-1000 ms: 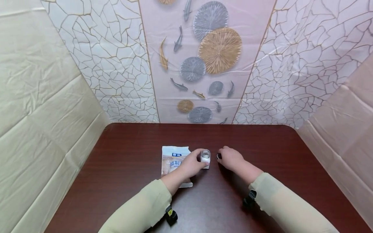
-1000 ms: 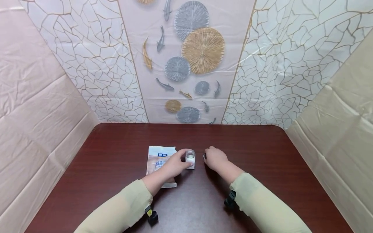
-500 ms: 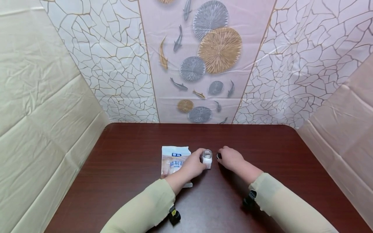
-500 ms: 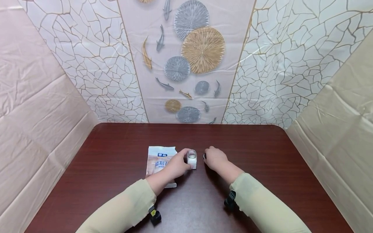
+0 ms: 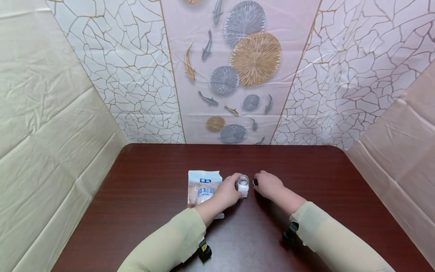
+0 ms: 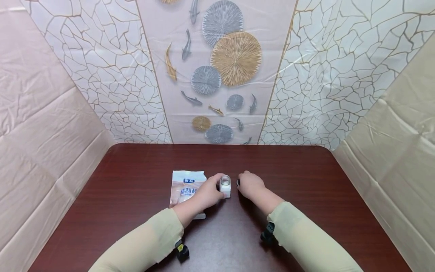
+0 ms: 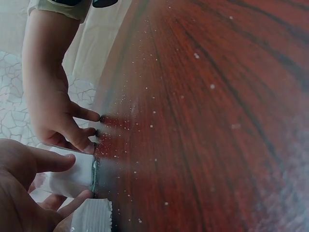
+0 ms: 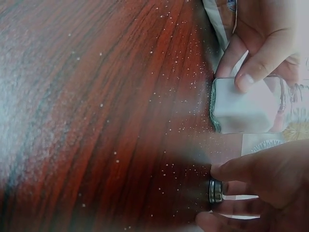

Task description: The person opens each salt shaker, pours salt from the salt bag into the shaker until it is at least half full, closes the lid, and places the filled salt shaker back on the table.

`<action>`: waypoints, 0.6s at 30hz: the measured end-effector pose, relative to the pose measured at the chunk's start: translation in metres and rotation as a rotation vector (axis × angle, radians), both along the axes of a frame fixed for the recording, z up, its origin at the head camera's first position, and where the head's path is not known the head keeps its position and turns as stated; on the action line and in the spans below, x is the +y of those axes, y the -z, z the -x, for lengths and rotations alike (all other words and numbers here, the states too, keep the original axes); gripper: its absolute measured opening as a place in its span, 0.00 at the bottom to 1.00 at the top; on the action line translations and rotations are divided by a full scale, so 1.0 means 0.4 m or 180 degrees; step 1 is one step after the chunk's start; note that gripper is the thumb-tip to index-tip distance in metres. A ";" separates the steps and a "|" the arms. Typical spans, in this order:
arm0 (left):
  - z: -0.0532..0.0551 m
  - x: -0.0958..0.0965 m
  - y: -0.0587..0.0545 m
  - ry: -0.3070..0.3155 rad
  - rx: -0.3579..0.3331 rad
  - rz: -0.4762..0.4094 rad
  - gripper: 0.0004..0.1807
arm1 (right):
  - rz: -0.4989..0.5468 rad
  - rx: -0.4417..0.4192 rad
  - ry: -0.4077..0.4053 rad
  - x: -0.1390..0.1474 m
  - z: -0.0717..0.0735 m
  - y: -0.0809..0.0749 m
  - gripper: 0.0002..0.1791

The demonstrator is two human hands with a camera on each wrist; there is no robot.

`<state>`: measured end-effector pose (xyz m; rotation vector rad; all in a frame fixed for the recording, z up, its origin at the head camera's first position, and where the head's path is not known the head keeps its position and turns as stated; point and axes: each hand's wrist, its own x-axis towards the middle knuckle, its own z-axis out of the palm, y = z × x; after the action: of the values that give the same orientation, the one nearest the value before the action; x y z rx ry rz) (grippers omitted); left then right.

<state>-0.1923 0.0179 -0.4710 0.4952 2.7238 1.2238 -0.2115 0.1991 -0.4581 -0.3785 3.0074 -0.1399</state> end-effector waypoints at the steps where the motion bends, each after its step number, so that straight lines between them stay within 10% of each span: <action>1: 0.000 0.000 0.001 0.0012 0.0009 0.0009 0.34 | 0.0007 -0.0013 0.0008 0.000 0.001 0.000 0.15; 18: 0.009 0.001 0.010 0.0033 -0.0128 0.0000 0.36 | 0.0602 -0.0120 0.0120 0.023 0.028 -0.014 0.15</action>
<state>-0.1960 0.0181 -0.4749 0.4787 2.6847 1.2179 -0.2228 0.2081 -0.4526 -0.3318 2.9735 -0.4319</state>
